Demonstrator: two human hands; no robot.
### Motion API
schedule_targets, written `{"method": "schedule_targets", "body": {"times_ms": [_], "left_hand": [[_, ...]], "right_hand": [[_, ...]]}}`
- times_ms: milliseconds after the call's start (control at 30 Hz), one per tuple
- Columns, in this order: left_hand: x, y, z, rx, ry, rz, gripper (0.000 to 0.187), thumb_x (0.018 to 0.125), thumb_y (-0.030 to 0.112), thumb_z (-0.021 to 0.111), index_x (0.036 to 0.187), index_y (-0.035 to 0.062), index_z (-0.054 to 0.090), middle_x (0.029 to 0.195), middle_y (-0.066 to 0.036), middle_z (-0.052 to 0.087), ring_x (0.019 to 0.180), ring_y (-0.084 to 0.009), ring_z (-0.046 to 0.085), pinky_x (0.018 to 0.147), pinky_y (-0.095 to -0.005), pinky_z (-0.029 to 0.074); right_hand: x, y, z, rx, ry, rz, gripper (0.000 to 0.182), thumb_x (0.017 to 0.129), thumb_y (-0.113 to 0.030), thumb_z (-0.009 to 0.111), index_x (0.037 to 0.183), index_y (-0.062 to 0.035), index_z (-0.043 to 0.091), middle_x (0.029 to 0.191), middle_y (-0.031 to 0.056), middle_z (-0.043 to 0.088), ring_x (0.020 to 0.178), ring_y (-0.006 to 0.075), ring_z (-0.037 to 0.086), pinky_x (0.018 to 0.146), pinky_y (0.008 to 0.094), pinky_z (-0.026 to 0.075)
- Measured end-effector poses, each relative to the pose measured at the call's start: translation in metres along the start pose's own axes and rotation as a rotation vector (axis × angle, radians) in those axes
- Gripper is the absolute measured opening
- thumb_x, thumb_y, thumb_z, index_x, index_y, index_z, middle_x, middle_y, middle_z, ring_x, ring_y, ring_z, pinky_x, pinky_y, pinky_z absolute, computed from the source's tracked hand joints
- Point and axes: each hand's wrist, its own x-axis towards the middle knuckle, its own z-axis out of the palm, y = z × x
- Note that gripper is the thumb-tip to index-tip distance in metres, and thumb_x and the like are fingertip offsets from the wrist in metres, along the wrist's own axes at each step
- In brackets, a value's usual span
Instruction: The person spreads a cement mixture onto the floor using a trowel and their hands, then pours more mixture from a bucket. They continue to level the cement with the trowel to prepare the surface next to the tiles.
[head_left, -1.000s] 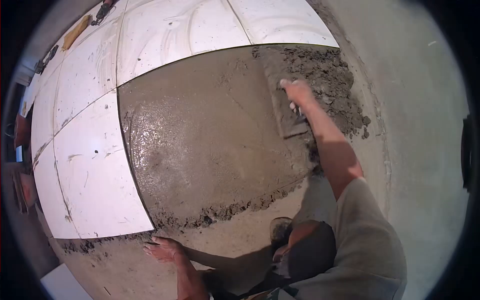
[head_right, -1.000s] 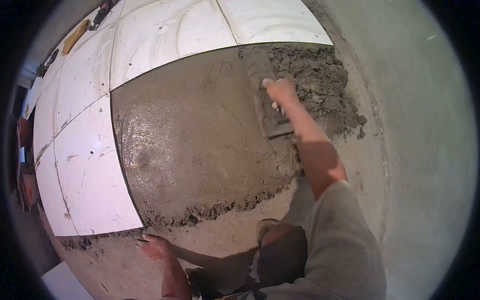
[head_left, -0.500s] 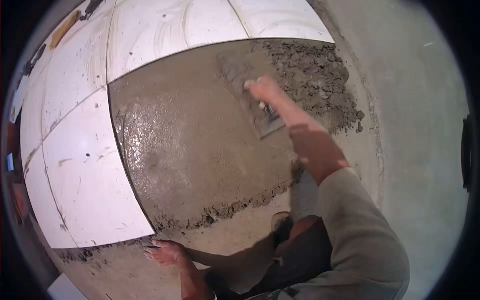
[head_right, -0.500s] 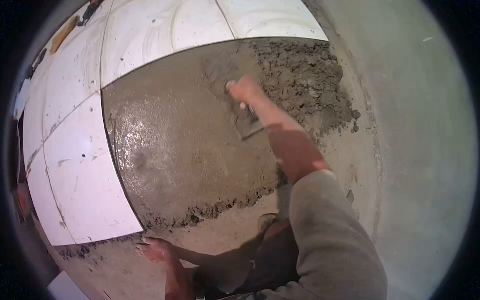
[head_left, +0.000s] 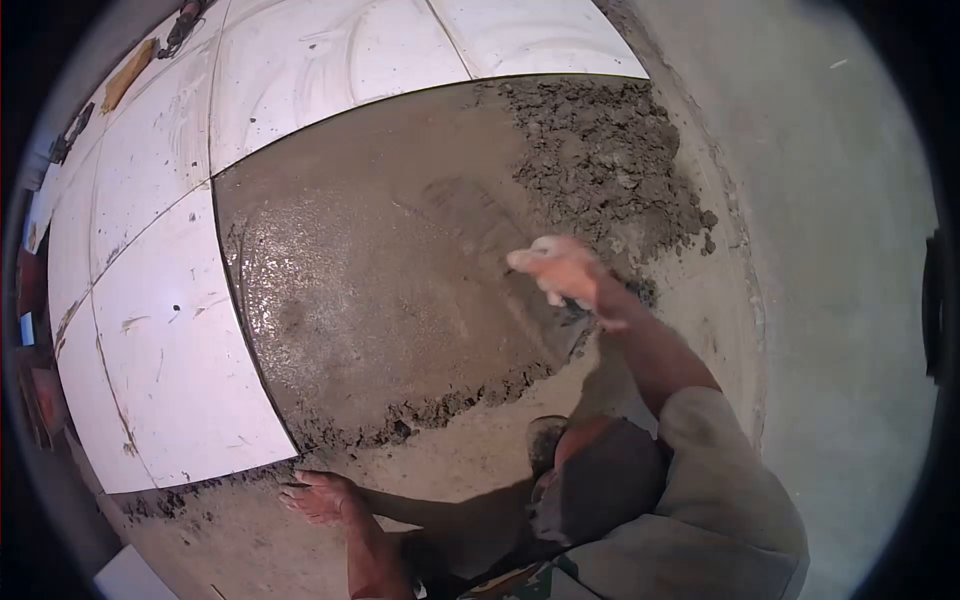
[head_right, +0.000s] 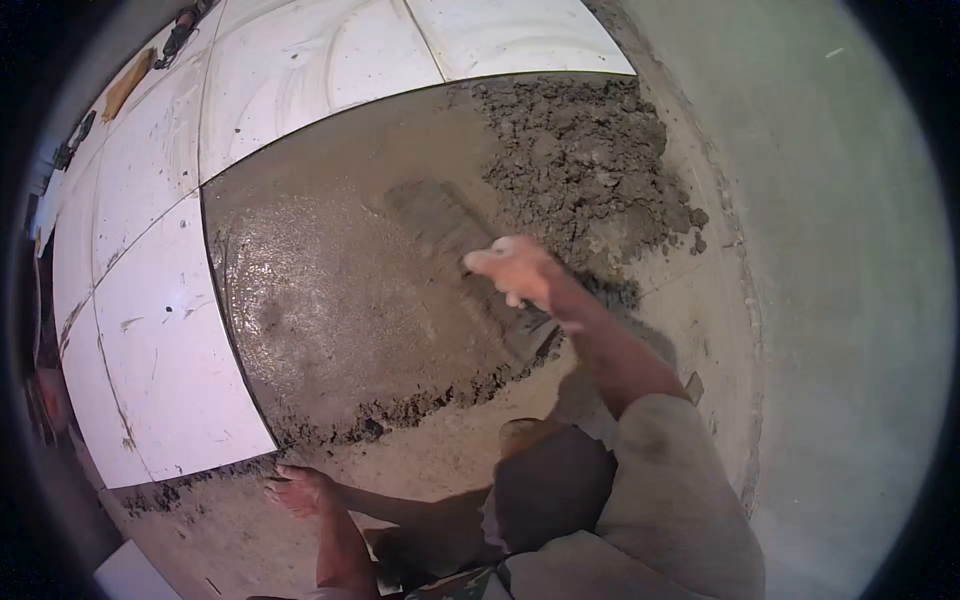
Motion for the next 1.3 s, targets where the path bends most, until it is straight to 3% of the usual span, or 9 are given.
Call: {"method": "schedule_targets", "body": {"times_ms": [200,267,333,400,433,1000,1100,1167,1300], "left_hand": [[0.003,0.006,-0.018,0.043,-0.180,-0.059,0.067,0.096,0.058,0.029,0.144,0.0127,0.036,0.152,-0.005,0.030,0.141,-0.0258,0.027,0.106,-0.0561,0.027],[0.003,0.002,-0.007,0.097,-0.159,-0.073,0.068,0.095,0.058,0.029,0.144,0.0126,0.037,0.152,-0.006,0.031,0.141,-0.0272,0.027,0.107,-0.0561,0.026],[0.001,0.004,-0.011,0.084,-0.162,-0.069,0.068,0.095,0.059,0.029,0.144,0.0116,0.037,0.152,-0.008,0.031,0.140,-0.0286,0.027,0.107,-0.0561,0.026],[0.000,0.010,-0.018,0.067,-0.162,-0.066,0.069,0.095,0.059,0.029,0.144,0.0109,0.037,0.152,-0.009,0.031,0.140,-0.0288,0.027,0.107,-0.0562,0.026],[-0.001,0.011,-0.021,0.050,-0.170,-0.067,0.069,0.095,0.059,0.029,0.144,0.0102,0.037,0.151,-0.010,0.032,0.140,-0.0290,0.027,0.107,-0.0564,0.026],[0.004,-0.005,-0.005,-0.031,-0.181,-0.033,0.072,0.094,0.061,0.031,0.145,0.0104,0.034,0.153,-0.010,0.028,0.141,-0.0287,0.024,0.108,-0.0619,0.022],[0.011,-0.019,0.012,-0.079,-0.199,-0.009,0.073,0.094,0.060,0.032,0.144,0.0081,0.035,0.152,-0.014,0.028,0.140,-0.0305,0.026,0.107,-0.0620,0.023],[-0.003,-0.006,-0.026,-0.114,-0.198,0.067,0.072,0.094,0.058,0.035,0.140,0.0025,0.041,0.147,-0.020,0.035,0.136,-0.0352,0.032,0.108,-0.0555,0.025],[-0.004,-0.026,-0.018,-0.236,-0.113,0.273,0.064,0.096,0.047,0.038,0.136,-0.0023,0.045,0.142,-0.023,0.041,0.131,-0.0395,0.037,0.110,-0.0491,0.025]], "right_hand": [[-0.045,0.050,-0.087,0.317,0.182,-0.077,0.030,0.088,-0.034,0.064,0.084,-0.0064,0.053,0.063,0.0005,0.051,0.047,0.0098,0.048,0.043,0.0270,0.039],[-0.042,0.070,-0.100,-0.003,0.421,0.031,0.029,0.089,-0.034,0.060,0.083,-0.0063,0.053,0.062,0.0004,0.051,0.046,0.0083,0.048,0.042,0.0258,0.038],[-0.027,0.096,-0.109,-0.210,0.465,-0.002,0.036,0.090,-0.039,0.057,0.085,-0.0037,0.055,0.069,0.0084,0.060,0.055,0.0192,0.058,0.052,0.0329,0.046],[-0.015,0.098,-0.105,-0.762,0.684,-0.127,0.050,0.088,-0.041,0.058,0.108,0.0044,0.053,0.083,0.0213,0.065,0.078,0.0358,0.065,0.072,0.0453,0.051],[-0.016,0.087,-0.096,-0.776,0.606,0.087,0.050,0.089,-0.041,0.056,0.108,0.0052,0.051,0.093,0.0271,0.064,0.093,0.0421,0.062,0.084,0.0503,0.047],[0.005,0.128,-0.120,-0.783,0.281,-0.013,0.050,0.084,-0.041,0.058,0.098,0.0072,0.061,0.095,0.0300,0.063,0.093,0.0422,0.062,0.082,0.0467,0.048],[0.000,0.130,-0.118,-0.762,0.396,-0.135,0.044,0.083,-0.037,0.060,0.088,0.0060,0.064,0.081,0.0243,0.066,0.078,0.0353,0.067,0.074,0.0430,0.051],[-0.009,0.122,-0.119,-0.491,0.283,0.008,0.036,0.083,-0.034,0.061,0.086,0.0017,0.062,0.068,0.0145,0.062,0.053,0.0246,0.063,0.054,0.0383,0.050],[-0.019,0.137,-0.125,-0.031,0.144,0.072,0.033,0.085,-0.035,0.061,0.089,-0.0027,0.061,0.061,0.0061,0.057,0.047,0.0155,0.056,0.042,0.0316,0.045]]}}
